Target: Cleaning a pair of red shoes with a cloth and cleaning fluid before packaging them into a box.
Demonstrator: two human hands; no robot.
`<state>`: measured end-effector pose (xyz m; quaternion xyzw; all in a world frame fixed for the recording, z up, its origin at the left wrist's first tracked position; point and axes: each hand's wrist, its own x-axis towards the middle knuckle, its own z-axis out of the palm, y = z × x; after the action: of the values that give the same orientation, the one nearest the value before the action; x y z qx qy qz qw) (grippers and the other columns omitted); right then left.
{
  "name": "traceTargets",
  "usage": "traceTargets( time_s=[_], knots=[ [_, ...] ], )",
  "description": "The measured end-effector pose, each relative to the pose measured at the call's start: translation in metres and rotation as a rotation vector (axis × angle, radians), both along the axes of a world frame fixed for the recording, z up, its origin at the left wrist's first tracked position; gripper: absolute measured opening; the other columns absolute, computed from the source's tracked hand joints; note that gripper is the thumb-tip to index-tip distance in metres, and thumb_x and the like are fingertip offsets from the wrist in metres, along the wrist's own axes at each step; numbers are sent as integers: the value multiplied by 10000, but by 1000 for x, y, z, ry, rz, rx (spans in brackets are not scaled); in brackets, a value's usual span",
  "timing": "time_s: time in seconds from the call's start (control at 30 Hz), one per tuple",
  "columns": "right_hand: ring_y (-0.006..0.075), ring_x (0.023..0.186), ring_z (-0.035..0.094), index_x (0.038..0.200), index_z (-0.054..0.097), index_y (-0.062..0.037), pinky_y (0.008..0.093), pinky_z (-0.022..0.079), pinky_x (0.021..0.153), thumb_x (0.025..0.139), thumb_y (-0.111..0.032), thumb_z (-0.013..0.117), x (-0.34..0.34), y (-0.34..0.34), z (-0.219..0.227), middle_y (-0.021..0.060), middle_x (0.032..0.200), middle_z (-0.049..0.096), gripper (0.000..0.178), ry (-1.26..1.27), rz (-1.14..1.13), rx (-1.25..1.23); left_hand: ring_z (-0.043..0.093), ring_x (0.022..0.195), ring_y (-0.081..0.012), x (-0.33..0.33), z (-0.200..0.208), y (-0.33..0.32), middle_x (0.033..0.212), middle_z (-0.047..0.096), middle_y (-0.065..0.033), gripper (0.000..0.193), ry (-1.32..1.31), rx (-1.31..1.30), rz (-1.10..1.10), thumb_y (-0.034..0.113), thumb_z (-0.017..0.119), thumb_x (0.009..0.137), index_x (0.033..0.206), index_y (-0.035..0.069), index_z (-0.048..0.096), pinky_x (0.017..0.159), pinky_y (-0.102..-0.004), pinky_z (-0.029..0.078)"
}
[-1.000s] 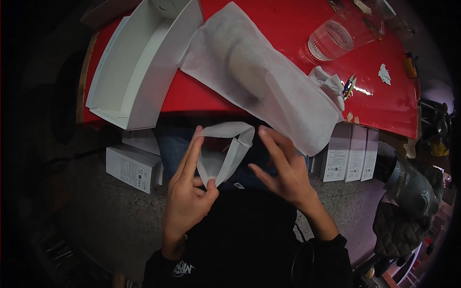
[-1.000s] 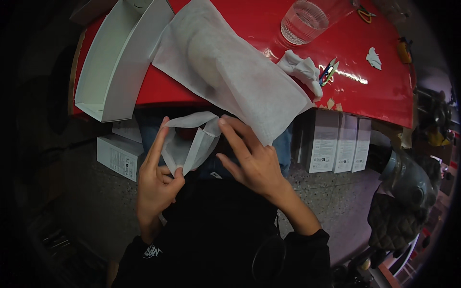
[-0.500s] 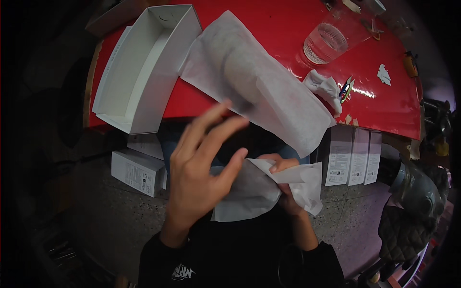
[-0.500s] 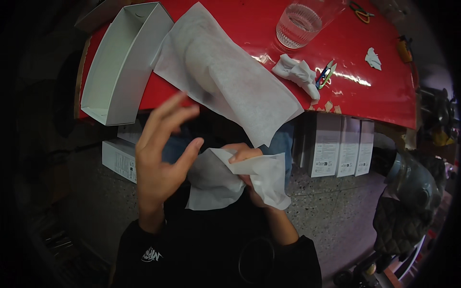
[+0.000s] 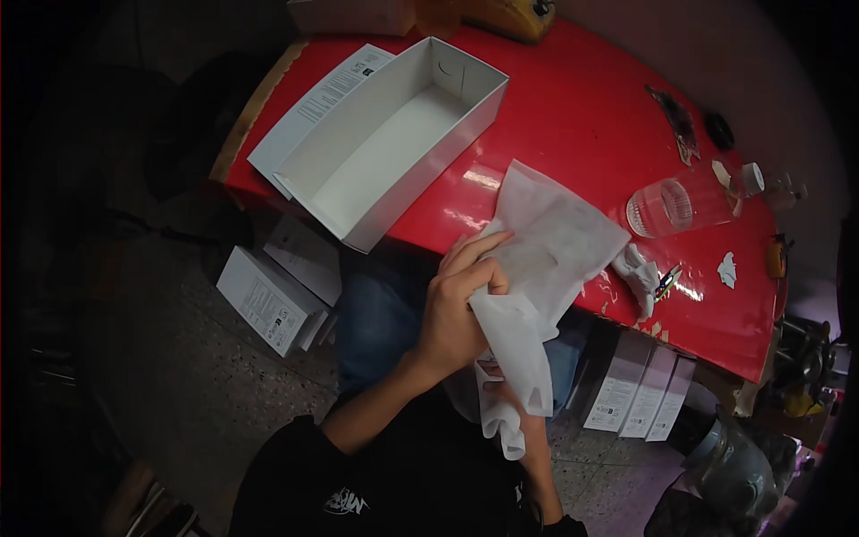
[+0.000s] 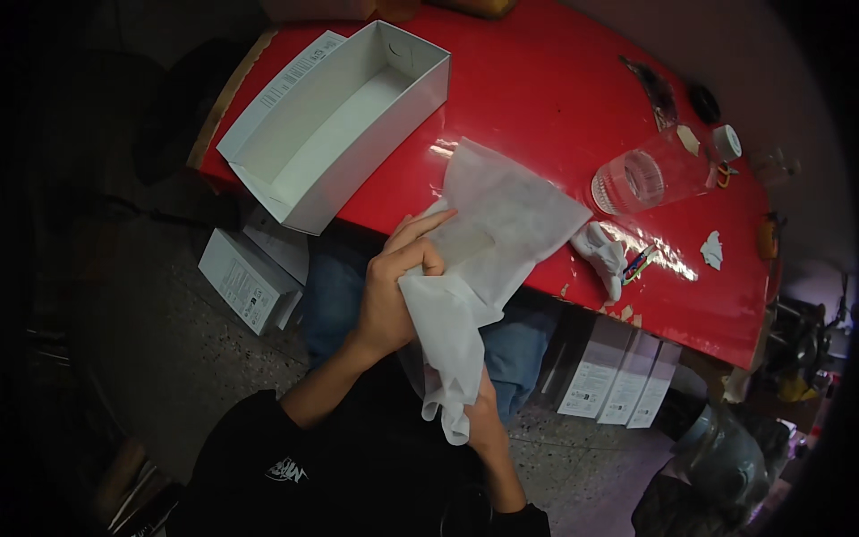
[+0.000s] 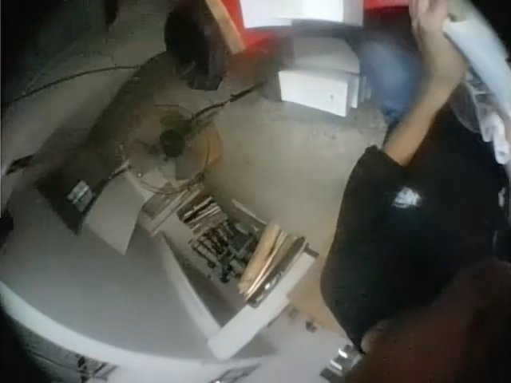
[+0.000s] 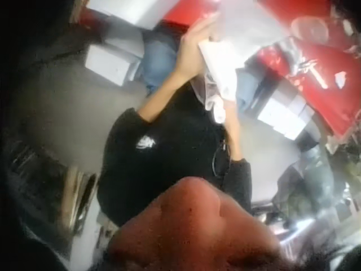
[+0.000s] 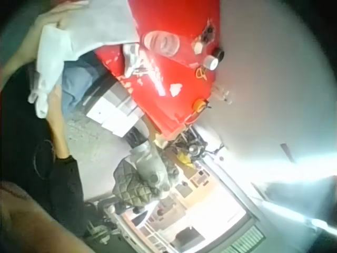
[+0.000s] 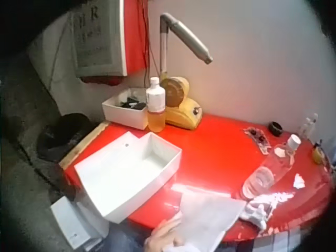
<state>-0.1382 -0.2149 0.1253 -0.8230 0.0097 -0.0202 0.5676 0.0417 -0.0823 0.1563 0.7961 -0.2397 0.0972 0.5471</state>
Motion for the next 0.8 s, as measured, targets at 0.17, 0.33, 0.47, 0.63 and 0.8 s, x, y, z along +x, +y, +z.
traceTargets(
  time_s=[0.17, 0.33, 0.47, 0.63, 0.8],
  knots=[
    [337, 984, 687, 954, 748, -14, 390, 563, 810, 710, -80, 818, 43, -10, 64, 185, 1152, 639, 262, -215, 249, -99, 671, 1137, -272, -5, 27, 42, 1245, 652, -298, 311, 277, -248, -191, 40, 795, 749, 712, 24, 487, 903, -358, 537],
    [408, 1001, 700, 752, 624, 19, 490, 589, 865, 811, -111, 737, 137, 12, 145, 219, 1097, 617, 181, -377, 492, 594, 708, 1070, -293, 21, 86, 100, 1145, 684, -303, 399, 17, -321, -111, 67, 817, 716, 700, 54, 418, 853, -354, 559],
    [317, 1018, 656, 899, 580, 11, 418, 529, 936, 978, -139, 603, 227, 4, 197, 205, 1159, 612, 171, -734, 367, 684, 730, 1028, -273, 88, 153, 105, 1110, 721, -237, 387, -393, -143, -76, 62, 789, 714, 704, 59, 402, 804, -342, 561],
    [208, 1199, 586, 1132, 622, -8, 387, 480, 1023, 1026, -121, 506, 370, 7, 153, 104, 1196, 660, 193, -372, 163, 451, 715, 1014, -225, 146, 158, 136, 1095, 716, -83, 194, -233, 261, -26, -67, 672, 746, 891, 61, 672, 846, -347, 562],
    [339, 1172, 582, 968, 776, -134, 419, 506, 938, 844, -55, 653, 389, -7, 101, 118, 1175, 618, 192, -691, -9, -695, 643, 1200, -295, 147, 93, 140, 1155, 696, -41, 413, -575, 595, -52, -77, 687, 640, 989, 134, 750, 998, -417, 532]
  ],
)
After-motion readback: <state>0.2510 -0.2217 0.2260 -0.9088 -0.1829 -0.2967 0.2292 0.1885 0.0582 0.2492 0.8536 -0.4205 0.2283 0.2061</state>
